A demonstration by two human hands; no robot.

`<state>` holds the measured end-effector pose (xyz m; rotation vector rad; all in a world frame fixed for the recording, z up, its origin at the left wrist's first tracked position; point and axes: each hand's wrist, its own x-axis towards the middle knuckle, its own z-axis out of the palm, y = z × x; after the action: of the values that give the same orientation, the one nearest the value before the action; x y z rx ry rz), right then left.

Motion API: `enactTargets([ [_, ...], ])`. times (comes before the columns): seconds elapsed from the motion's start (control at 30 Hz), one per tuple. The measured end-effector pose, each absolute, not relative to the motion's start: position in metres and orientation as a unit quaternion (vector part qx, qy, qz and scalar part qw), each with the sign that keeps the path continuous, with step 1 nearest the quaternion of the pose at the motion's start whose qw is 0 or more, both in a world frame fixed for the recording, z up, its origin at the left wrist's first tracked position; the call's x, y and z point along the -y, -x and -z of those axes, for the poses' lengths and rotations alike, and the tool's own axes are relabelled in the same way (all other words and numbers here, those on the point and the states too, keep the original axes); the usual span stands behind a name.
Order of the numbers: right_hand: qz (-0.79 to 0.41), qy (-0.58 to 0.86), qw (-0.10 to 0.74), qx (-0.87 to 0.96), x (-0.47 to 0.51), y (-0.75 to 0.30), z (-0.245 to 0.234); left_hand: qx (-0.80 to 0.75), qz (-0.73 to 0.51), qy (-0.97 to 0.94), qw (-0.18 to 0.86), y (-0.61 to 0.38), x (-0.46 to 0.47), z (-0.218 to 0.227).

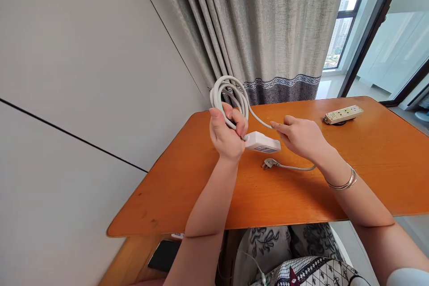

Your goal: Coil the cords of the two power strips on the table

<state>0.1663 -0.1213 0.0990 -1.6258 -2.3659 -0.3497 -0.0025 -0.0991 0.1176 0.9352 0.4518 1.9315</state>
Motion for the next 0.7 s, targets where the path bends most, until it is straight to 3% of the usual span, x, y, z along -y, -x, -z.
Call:
enactTargets([
  [0.4,0.097,0.559,0.11,0.816,0.115,-0.169,-0.097,-0.196,-0.742,-0.344,0.541,0.007,0.101,-0.125],
  [0.7,0.115,0.517,0.12,0.839,0.13,-0.169,-0.105,-0.223,-0.79,-0.355,0.447,0.001,0.095,-0.119],
])
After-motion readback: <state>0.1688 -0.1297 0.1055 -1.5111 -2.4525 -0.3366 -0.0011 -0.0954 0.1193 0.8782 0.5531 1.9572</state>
